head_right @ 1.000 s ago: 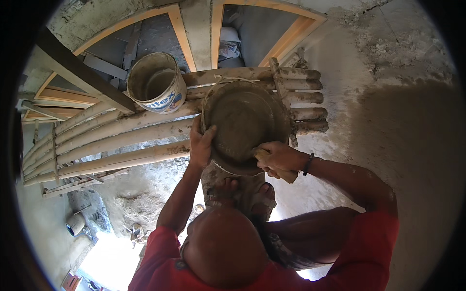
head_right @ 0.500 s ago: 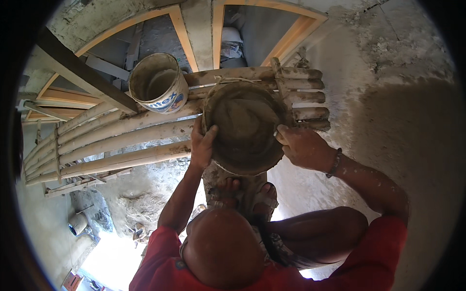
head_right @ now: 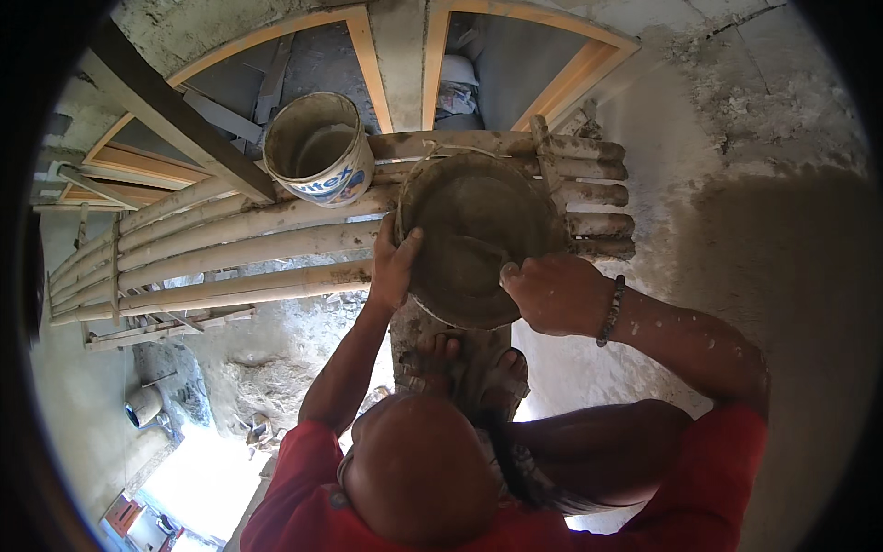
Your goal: The person mixes plaster in a bucket with a trowel and applies it to a wall while standing on wooden scaffolding.
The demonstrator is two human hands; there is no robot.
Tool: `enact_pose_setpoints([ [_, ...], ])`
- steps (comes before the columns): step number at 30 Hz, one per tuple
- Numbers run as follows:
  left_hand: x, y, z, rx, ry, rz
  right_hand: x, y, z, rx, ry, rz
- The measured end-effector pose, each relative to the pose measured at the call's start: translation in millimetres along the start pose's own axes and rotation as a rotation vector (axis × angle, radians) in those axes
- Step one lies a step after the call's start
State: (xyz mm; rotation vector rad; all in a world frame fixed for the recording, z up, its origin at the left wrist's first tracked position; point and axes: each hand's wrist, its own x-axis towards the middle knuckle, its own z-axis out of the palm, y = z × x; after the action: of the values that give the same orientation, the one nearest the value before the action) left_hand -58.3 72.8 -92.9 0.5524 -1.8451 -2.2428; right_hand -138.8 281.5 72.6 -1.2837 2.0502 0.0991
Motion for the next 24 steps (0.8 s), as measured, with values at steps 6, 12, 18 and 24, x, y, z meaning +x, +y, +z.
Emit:
enact_pose_setpoints([
  [6,2,1,-3,0.062,0.017,0.023,-4,-1,26,-0.022,-0.064,-0.067],
  [12,0,0,-6,0.021,0.017,-0.011,-32,9,-64,-0.228,0.143,-0.165],
  [18,0,0,7,-0.044,-0.035,0.081,29,49,-1,-0.310,0.482,-0.223],
  [24,-4,16,9,0.017,-0.025,0.014,2,6,29,-0.273,0.229,-0.145],
])
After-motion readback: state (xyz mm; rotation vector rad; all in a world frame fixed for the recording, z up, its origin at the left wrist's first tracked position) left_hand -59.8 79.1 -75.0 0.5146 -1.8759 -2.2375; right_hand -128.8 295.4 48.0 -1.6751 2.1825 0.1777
